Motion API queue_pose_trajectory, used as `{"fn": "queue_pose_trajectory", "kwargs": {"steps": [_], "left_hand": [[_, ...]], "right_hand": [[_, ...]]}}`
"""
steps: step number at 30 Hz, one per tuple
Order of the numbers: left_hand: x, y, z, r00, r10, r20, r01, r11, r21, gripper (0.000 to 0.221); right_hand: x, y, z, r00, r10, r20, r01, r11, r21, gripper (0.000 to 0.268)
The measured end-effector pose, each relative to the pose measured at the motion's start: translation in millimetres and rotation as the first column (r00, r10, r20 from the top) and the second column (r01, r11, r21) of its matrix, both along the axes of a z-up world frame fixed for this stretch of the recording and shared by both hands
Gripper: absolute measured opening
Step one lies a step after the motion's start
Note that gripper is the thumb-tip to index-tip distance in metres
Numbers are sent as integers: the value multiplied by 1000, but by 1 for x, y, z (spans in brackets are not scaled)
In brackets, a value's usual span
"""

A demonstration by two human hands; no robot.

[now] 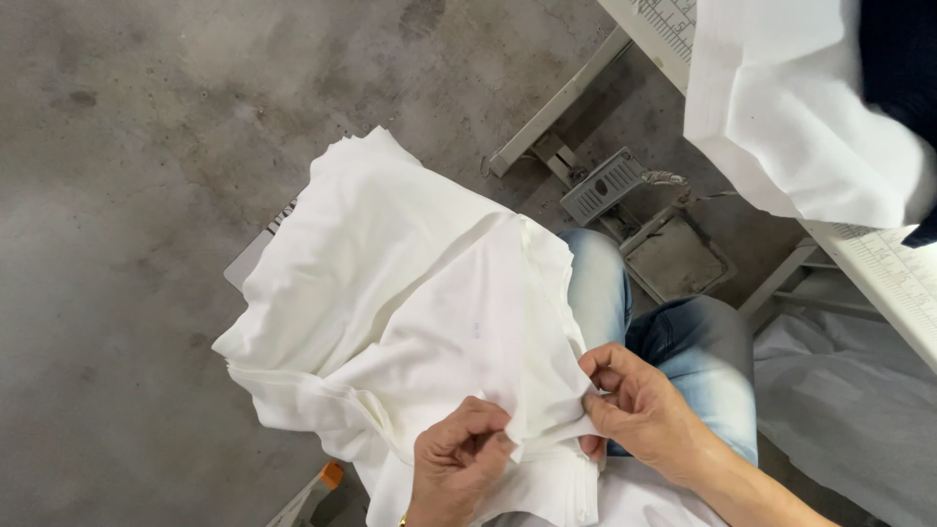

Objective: Manually inspecting a white t-shirt for defects by turning it over and checking seams.

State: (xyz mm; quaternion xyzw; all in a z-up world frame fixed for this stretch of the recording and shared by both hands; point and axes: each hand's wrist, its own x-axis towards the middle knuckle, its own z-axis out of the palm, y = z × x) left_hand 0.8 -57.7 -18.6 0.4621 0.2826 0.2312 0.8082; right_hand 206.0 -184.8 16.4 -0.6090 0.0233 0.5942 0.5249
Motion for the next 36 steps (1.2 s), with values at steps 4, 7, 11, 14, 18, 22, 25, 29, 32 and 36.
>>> {"fn": "queue_pose_trajectory", "kwargs": {"steps": [4, 7, 11, 14, 18, 22, 25, 29, 32, 36], "left_hand": [[2, -1, 3, 991, -61, -118, 66, 997, 34, 15], [-5, 0, -9, 999, 16, -34, -23, 978, -208, 12], [-24, 10, -31, 925, 352, -139, -365, 729, -579, 15], [-16, 31, -8, 852, 449, -269, -505, 570, -648, 31], [-33, 45, -17, 842, 539, 15, -372, 601, -707, 58], [-53, 51, -35, 819, 572, -40, -429, 565, -705, 48], [-48, 64, -24, 785, 595, 176, -316, 627, -712, 47], [-61, 68, -40, 799, 591, 109, -382, 639, -668, 44], [-69, 64, -52, 802, 575, 158, -343, 662, -666, 42], [-60, 65, -43, 799, 549, 245, -265, 688, -676, 51]], "right_hand": [[3, 4, 13, 999, 34, 21, -33, 996, -77, 32], [2, 8, 21, 990, 120, 76, -111, 988, -110, 36], [3, 11, 24, 973, 203, 109, -178, 962, -210, 40], [4, 11, 25, 974, 203, 106, -168, 948, -269, 42], [4, 1, 15, 960, 228, 162, -183, 950, -251, 41], [5, 0, 16, 957, 240, 166, -193, 948, -254, 45], [6, 0, 20, 951, 267, 155, -220, 939, -266, 46], [9, -6, 19, 811, 477, 339, -408, 876, -256, 60], [1, -16, 4, 337, 707, 622, -645, 654, -395, 77], [-9, -11, -5, -279, 616, 737, -663, 432, -612, 93]]}}
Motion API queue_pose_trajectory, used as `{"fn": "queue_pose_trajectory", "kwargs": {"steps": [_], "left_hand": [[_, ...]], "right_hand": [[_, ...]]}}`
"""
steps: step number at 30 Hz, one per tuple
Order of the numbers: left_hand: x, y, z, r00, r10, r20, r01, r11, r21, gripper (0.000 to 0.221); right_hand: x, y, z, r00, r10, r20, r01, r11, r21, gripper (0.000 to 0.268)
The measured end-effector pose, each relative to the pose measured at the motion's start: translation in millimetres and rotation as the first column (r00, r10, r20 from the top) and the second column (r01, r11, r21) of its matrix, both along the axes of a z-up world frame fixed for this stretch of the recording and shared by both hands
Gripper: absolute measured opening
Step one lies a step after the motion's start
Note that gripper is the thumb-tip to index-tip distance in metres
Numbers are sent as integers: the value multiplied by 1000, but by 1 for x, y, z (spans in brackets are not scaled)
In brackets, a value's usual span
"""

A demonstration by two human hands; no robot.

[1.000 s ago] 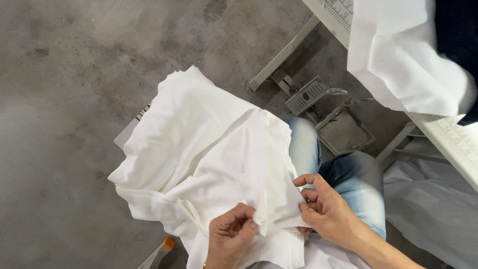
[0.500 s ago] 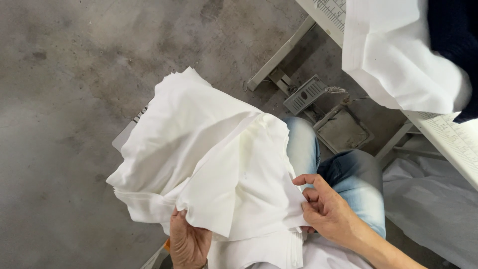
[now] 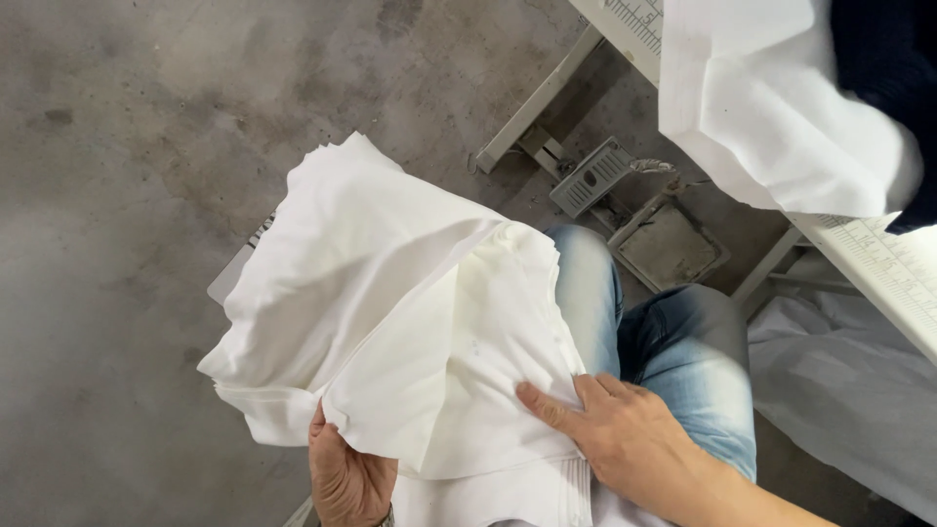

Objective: Manually inspecting a white t-shirt for defects by turning it over and checking seams.

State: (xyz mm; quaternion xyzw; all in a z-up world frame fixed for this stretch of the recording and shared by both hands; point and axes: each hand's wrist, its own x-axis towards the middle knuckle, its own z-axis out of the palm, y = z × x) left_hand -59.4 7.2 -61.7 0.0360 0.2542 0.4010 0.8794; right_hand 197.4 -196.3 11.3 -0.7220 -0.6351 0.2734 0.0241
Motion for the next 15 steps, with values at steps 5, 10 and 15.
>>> {"fn": "queue_pose_trajectory", "kwargs": {"steps": [5, 10, 15], "left_hand": [[5, 3, 1, 1000, -3, 19, 3, 1000, 16, 47], [-2, -2, -9, 992, 9, -123, -11, 1000, -12, 34], [-4, -7, -5, 990, -4, -140, -1, 999, -36, 36]], "right_hand": [[-5, 39, 33, 973, 84, 216, -143, 951, 275, 30], [-4, 45, 11, 937, 313, -151, -274, 933, 235, 22], [-4, 49, 12, 937, 271, -222, -224, 951, 214, 30]]}}
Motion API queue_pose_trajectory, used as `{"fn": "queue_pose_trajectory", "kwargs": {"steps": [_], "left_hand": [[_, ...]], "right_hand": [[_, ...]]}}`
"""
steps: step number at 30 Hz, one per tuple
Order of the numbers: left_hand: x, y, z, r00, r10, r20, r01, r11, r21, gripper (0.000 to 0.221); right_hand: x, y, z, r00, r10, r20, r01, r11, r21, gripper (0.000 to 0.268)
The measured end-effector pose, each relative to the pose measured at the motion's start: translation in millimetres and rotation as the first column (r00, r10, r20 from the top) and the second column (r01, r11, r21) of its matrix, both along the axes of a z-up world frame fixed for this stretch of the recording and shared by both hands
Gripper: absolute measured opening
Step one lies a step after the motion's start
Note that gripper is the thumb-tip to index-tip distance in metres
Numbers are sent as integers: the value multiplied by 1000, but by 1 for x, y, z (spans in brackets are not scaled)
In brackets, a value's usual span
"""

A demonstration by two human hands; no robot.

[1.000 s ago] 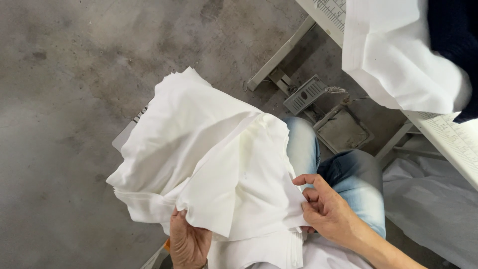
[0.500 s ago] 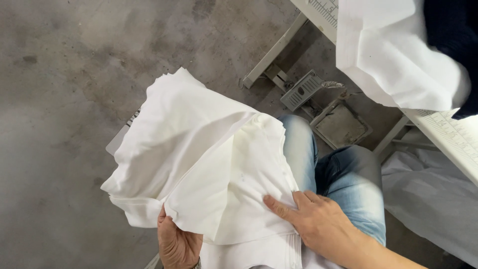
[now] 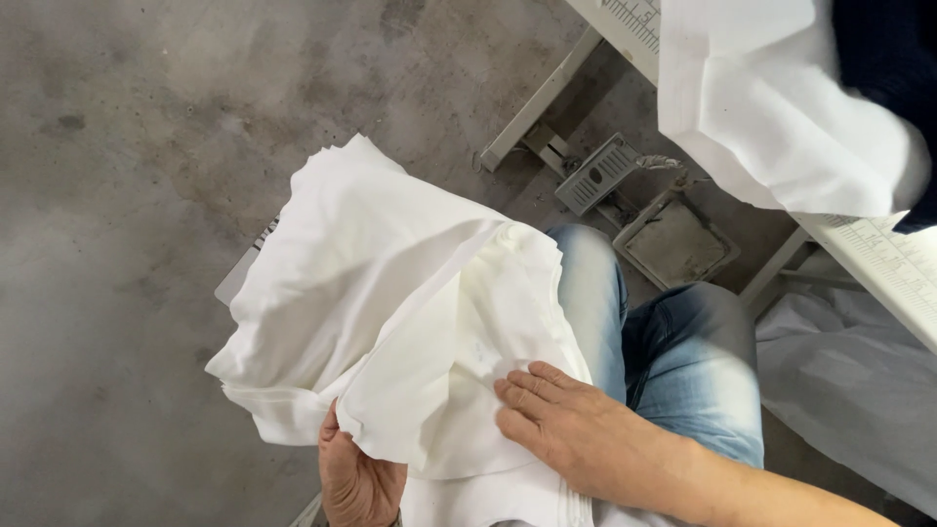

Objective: Manually inspecting a white t-shirt for defects by turning it over and checking seams.

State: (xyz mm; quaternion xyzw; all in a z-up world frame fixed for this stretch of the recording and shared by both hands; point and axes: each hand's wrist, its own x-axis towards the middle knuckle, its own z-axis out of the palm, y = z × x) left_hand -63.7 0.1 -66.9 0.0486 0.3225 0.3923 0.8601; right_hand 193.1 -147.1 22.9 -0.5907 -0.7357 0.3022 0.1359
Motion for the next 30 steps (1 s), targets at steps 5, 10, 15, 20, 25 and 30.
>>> {"fn": "queue_pose_trajectory", "kwargs": {"steps": [5, 10, 15, 20, 25, 30], "left_hand": [[-3, 1, -8, 1000, -25, -6, 25, 1000, 6, 32], [1, -14, -10, 998, -42, -47, 46, 996, 74, 16], [78, -42, 69, 741, -300, -601, 636, 602, 483, 23], [105, -70, 78, 681, 61, -730, 684, 302, 664, 18], [114, -74, 72, 743, 218, -633, 618, 139, 774, 18], [115, -74, 69, 716, 200, -669, 654, 144, 743, 20]], "right_hand": [[-7, -5, -12, 997, -8, 78, 3, 998, 61, 50], [-6, -3, -10, 996, -88, -23, 90, 991, 100, 44], [13, -5, 17, -10, -769, -639, 322, 603, -730, 23], [11, -14, 17, 177, -866, -468, 496, 489, -717, 7], [7, -33, -2, 43, -883, -467, 400, 444, -802, 12], [9, -39, -9, -11, -921, -389, 432, 346, -833, 9]]}}
